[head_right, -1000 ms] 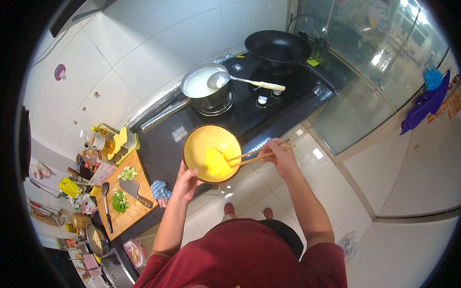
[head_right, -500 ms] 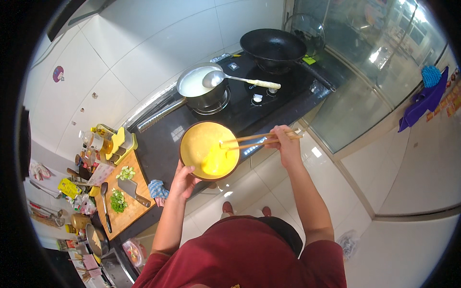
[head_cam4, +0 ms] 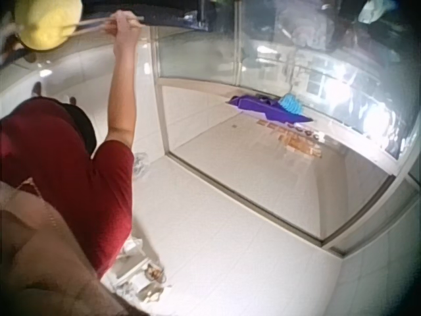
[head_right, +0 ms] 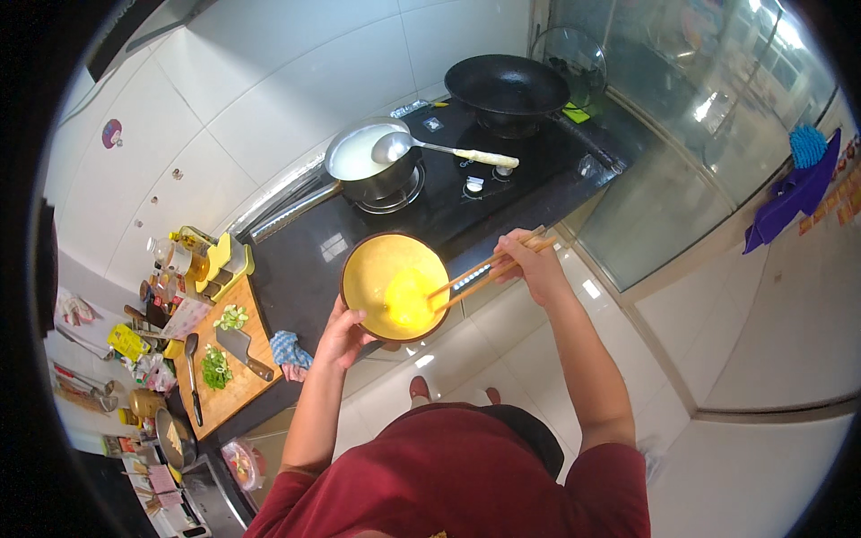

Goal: The person chops green peppers and onions on a wooden cutting board using a knife. They then wash their hands at the sink. Finally, they whisk eggs in a bowl with chopsticks and pour the mixture into a pot of boiling liquid on the stove, stirring with a ladle.

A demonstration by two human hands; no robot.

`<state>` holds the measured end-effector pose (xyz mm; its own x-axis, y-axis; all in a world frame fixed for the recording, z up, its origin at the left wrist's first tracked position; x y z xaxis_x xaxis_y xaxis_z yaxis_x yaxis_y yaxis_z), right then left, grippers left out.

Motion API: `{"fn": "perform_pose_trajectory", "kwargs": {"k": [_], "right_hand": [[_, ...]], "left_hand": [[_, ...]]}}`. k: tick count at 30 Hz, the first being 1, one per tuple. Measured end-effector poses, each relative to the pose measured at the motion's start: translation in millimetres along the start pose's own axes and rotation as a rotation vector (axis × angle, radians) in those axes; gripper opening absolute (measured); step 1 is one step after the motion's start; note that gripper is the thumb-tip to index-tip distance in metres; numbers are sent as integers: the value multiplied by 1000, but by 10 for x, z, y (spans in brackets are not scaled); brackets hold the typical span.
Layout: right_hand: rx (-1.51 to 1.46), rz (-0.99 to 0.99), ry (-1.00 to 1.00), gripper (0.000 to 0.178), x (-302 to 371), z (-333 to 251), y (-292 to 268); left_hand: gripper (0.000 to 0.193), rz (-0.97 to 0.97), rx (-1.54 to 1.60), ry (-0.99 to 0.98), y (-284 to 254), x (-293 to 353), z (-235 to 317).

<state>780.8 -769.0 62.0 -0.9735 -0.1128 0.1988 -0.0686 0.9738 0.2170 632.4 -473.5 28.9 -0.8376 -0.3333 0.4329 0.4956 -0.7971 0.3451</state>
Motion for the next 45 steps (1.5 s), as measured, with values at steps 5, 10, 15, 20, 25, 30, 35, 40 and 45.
{"fn": "perform_pose_trajectory", "kwargs": {"k": [5,10,15,20,25,30,35,40,45], "right_hand": [[-107,42,-14,16,-116,133,-198],[-242,73,-35,16,-219,248,-340],[-264,-27,67,17,-259,340,-406],[-277,-79,121,17,-271,324,-434],[-248,-122,155,17,-300,320,-372],[-211,-77,144,17,-436,409,-332],[-243,-60,152,19,-465,486,-193],[-322,52,25,19,-579,350,-92],[-288,-73,64,22,-585,336,22]], "left_hand": [[65,29,36,-14,135,46,-37],[60,46,64,-9,248,81,-108],[61,103,84,-9,418,166,-115],[77,63,-6,29,379,135,-211],[75,112,-5,67,391,187,-245],[74,147,26,57,335,197,-209],[67,178,40,74,286,140,-58],[67,130,66,81,233,-3,42],[72,98,63,57,109,-155,85]]}}
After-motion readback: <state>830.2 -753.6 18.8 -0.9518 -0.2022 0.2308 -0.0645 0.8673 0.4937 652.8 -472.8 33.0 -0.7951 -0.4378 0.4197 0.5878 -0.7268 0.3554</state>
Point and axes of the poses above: each hand's wrist, its own x-axis away from the middle knuckle, its own y-axis out of the palm, z = x × y, the point moved 7 cm from there along -x, towards the middle knuckle, and after that the axes turned 14 degrees about z, right-handed, at the moved point
